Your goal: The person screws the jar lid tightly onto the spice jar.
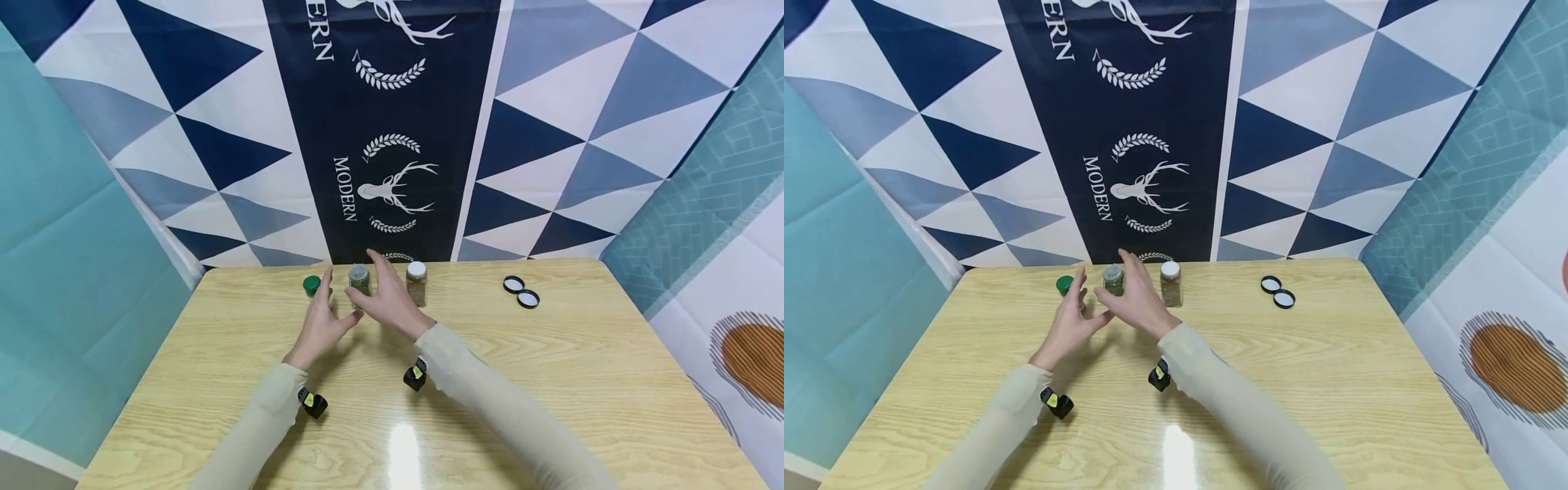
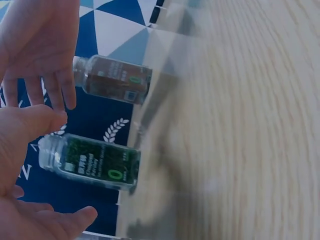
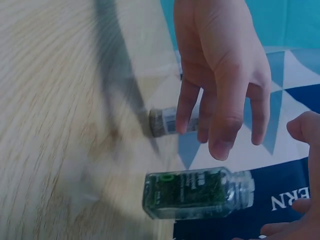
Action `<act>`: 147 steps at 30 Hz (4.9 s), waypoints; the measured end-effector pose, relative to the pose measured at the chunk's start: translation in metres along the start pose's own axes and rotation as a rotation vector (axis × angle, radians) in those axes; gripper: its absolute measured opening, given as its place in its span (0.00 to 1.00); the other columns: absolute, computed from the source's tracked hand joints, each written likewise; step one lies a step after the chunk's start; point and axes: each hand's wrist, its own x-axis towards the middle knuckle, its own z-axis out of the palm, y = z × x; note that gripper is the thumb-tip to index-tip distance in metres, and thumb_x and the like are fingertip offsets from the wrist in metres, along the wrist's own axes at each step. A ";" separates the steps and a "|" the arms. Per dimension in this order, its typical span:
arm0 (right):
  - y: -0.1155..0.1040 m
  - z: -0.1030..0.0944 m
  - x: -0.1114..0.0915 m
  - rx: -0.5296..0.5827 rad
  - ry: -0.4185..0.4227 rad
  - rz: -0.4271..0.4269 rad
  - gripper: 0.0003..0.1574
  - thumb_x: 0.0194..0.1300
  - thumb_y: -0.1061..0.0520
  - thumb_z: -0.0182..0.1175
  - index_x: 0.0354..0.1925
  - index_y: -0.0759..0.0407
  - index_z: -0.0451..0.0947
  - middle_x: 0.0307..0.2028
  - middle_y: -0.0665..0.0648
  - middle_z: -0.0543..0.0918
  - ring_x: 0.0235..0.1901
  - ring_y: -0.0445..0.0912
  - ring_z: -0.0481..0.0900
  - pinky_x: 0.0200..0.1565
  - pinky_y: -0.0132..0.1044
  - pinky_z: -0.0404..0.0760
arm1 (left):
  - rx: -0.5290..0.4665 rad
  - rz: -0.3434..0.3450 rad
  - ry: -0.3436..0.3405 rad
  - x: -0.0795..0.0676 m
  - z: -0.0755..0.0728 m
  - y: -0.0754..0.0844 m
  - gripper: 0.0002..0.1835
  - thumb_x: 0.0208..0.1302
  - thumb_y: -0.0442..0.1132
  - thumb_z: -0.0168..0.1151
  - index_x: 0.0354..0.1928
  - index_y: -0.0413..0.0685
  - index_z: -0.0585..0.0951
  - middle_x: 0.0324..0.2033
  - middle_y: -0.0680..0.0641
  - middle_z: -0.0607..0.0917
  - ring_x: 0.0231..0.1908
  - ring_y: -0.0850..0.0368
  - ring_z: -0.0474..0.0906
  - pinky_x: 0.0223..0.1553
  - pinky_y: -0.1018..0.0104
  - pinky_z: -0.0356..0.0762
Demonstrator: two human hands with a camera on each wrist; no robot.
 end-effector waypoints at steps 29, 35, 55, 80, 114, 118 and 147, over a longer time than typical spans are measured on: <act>0.029 0.018 0.017 0.020 -0.117 0.095 0.58 0.68 0.39 0.64 0.82 0.60 0.47 0.79 0.66 0.57 0.77 0.59 0.60 0.76 0.54 0.64 | -0.095 -0.079 -0.089 0.026 0.025 -0.012 0.56 0.62 0.29 0.69 0.82 0.41 0.41 0.77 0.31 0.59 0.72 0.37 0.67 0.71 0.44 0.71; 0.032 0.020 0.018 0.027 -0.115 0.102 0.55 0.69 0.40 0.63 0.81 0.59 0.50 0.76 0.67 0.64 0.75 0.59 0.65 0.74 0.53 0.68 | -0.057 -0.067 -0.077 0.028 0.029 -0.012 0.54 0.61 0.27 0.67 0.82 0.39 0.44 0.76 0.33 0.64 0.70 0.40 0.71 0.69 0.46 0.73; 0.033 0.022 0.017 0.077 -0.039 0.068 0.31 0.73 0.56 0.60 0.70 0.64 0.70 0.65 0.65 0.77 0.66 0.57 0.76 0.66 0.46 0.80 | -0.154 -0.074 -0.050 0.029 0.030 -0.017 0.35 0.76 0.29 0.56 0.80 0.37 0.54 0.74 0.30 0.65 0.72 0.37 0.68 0.70 0.51 0.74; 0.036 0.010 -0.013 0.121 -0.071 0.016 0.28 0.74 0.61 0.60 0.68 0.68 0.70 0.65 0.67 0.77 0.66 0.58 0.76 0.65 0.47 0.81 | -0.100 -0.026 -0.055 0.009 0.033 -0.010 0.33 0.70 0.30 0.66 0.74 0.38 0.66 0.65 0.31 0.78 0.61 0.38 0.80 0.63 0.53 0.81; 0.045 -0.002 -0.052 0.209 -0.096 -0.026 0.26 0.73 0.59 0.63 0.66 0.64 0.73 0.62 0.66 0.80 0.64 0.58 0.79 0.63 0.48 0.82 | -0.099 -0.049 -0.110 -0.024 0.039 0.000 0.32 0.71 0.32 0.66 0.74 0.37 0.68 0.68 0.35 0.75 0.58 0.41 0.83 0.56 0.59 0.86; 0.045 -0.003 -0.054 0.211 -0.096 -0.018 0.25 0.73 0.59 0.63 0.65 0.64 0.74 0.63 0.66 0.80 0.64 0.59 0.79 0.63 0.50 0.82 | -0.104 -0.049 -0.111 -0.026 0.039 0.002 0.32 0.71 0.32 0.65 0.74 0.37 0.68 0.69 0.35 0.75 0.58 0.41 0.83 0.57 0.59 0.85; 0.044 -0.013 -0.077 0.228 -0.127 0.049 0.26 0.74 0.57 0.63 0.66 0.58 0.74 0.64 0.62 0.79 0.62 0.61 0.80 0.61 0.50 0.83 | -0.131 -0.044 -0.072 -0.043 0.043 0.007 0.27 0.66 0.36 0.72 0.65 0.37 0.77 0.59 0.35 0.84 0.56 0.43 0.85 0.58 0.56 0.84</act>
